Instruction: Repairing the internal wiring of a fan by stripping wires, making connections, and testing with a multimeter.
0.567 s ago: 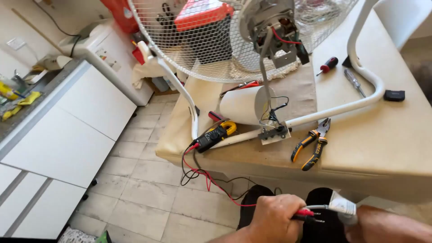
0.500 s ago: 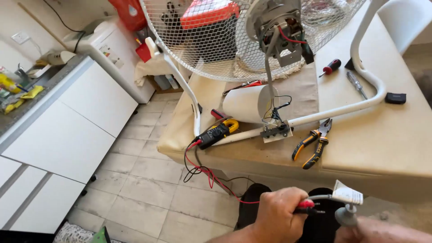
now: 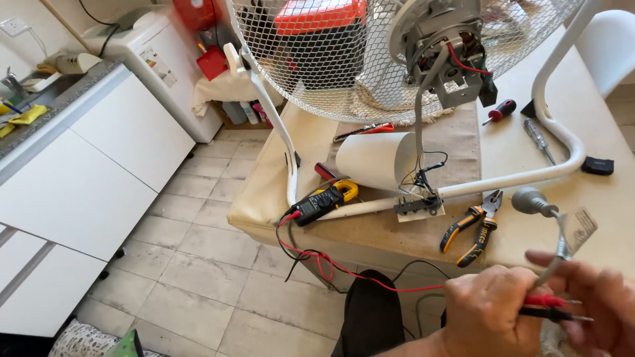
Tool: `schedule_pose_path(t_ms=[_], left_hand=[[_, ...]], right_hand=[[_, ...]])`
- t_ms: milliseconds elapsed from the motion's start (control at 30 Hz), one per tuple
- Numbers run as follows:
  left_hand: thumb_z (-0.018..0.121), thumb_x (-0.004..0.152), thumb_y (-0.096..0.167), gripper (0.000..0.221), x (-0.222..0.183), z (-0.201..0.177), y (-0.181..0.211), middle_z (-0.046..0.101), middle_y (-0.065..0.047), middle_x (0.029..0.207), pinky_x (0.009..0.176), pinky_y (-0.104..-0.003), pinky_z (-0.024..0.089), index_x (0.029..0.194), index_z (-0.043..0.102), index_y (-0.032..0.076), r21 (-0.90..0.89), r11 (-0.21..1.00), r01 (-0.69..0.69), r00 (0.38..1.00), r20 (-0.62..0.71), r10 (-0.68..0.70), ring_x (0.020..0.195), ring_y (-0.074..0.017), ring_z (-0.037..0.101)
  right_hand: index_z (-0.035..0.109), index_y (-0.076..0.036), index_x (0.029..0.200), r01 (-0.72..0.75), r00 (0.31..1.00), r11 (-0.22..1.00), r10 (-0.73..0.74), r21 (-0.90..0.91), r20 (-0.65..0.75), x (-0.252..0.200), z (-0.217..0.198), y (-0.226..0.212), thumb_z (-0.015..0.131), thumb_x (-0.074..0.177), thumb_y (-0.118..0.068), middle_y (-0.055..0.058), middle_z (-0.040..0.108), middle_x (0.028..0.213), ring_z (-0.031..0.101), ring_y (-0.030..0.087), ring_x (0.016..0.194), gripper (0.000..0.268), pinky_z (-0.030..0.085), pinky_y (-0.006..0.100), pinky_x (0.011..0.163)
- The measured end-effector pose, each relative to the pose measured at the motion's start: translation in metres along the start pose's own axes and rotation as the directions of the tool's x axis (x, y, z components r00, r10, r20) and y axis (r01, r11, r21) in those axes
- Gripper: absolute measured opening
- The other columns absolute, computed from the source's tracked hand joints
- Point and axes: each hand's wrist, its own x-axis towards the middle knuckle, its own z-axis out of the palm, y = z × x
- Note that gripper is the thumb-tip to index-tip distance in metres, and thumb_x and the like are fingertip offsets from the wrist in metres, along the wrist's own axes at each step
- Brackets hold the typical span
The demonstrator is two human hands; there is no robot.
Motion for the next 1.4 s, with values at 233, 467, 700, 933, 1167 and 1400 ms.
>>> schedule_pose_path(t_ms=[233, 467, 700, 933, 1167, 1400], left_hand=[[0.068, 0.086, 0.008, 0.015, -0.014, 0.033, -0.015, 0.046, -0.011, 0.071, 0.051, -0.047, 0.032, 0.085, 0.053, 0.006, 0.047, 0.999, 0.004, 0.998, 0.063, -0.007, 0.055, -0.0364, 0.048], [0.061, 0.095, 0.023, 0.018, -0.002, 0.035, -0.047, 0.052, -0.018, 0.091, 0.046, -0.059, 0.037, 0.094, 0.060, 0.004, 0.107, 0.970, 0.216, 0.956, 0.180, -0.233, 0.058, -0.0444, 0.053], [0.048, 0.088, 0.009, 0.044, 0.035, 0.036, -0.058, 0.047, -0.027, 0.110, 0.066, -0.066, 0.041, 0.130, 0.050, -0.005, 0.044, 0.931, 0.363, 0.886, 0.293, -0.360, 0.079, -0.0552, 0.051], [0.042, 0.085, 0.001, 0.055, 0.052, 0.054, -0.071, 0.051, -0.028, 0.110, 0.077, -0.064, 0.043, 0.140, 0.044, 0.000, -0.004, 0.927, 0.376, 0.894, 0.265, -0.361, 0.087, -0.0565, 0.053], [0.054, 0.076, -0.006, 0.049, 0.059, 0.072, -0.087, 0.054, -0.024, 0.104, 0.069, -0.063, 0.048, 0.123, 0.044, 0.003, 0.236, 0.894, 0.381, 0.819, 0.364, -0.445, 0.076, -0.0543, 0.058], [0.062, 0.074, -0.009, 0.037, 0.049, 0.078, -0.105, 0.052, -0.020, 0.098, 0.056, -0.055, 0.053, 0.109, 0.055, 0.002, 0.423, 0.888, 0.179, 0.865, 0.363, -0.347, 0.064, -0.0442, 0.060]], right_hand=[[0.054, 0.010, 0.124, -0.020, 0.899, 0.908, -0.167, -0.419, -0.404, 0.053, -0.027, -0.049, 0.043, 0.120, -0.022, 0.031, 0.042, 0.078, 0.025, 0.031, 0.047, 0.033, 0.017, 0.042, 0.036], [0.054, 0.001, 0.123, 0.165, 0.835, 0.756, -0.449, -0.633, -0.318, 0.123, -0.080, -0.030, 0.046, 0.115, -0.007, 0.020, 0.045, 0.073, 0.037, 0.020, 0.058, 0.014, 0.019, 0.029, 0.045], [0.078, -0.006, 0.117, -0.315, 0.764, 0.423, -0.418, -0.850, -0.492, 0.120, 0.026, -0.094, 0.063, 0.108, -0.023, 0.018, 0.075, 0.093, 0.064, 0.033, 0.088, 0.025, 0.045, 0.042, 0.078], [0.078, -0.008, 0.119, -0.287, 0.664, 0.360, -0.594, -0.888, -0.455, 0.134, 0.001, -0.079, 0.068, 0.105, -0.034, 0.009, 0.074, 0.089, 0.066, 0.027, 0.085, 0.031, 0.047, 0.038, 0.083], [0.072, -0.010, 0.122, -0.299, 0.642, 0.396, -0.590, -0.868, -0.491, 0.136, -0.002, -0.078, 0.075, 0.097, -0.043, 0.003, 0.068, 0.086, 0.065, 0.026, 0.081, 0.042, 0.048, 0.040, 0.082], [0.071, -0.010, 0.118, -0.237, 0.638, 0.425, -0.609, -0.873, -0.470, 0.131, 0.005, -0.078, 0.071, 0.101, -0.040, 0.006, 0.070, 0.088, 0.065, 0.027, 0.082, 0.035, 0.048, 0.040, 0.084]])
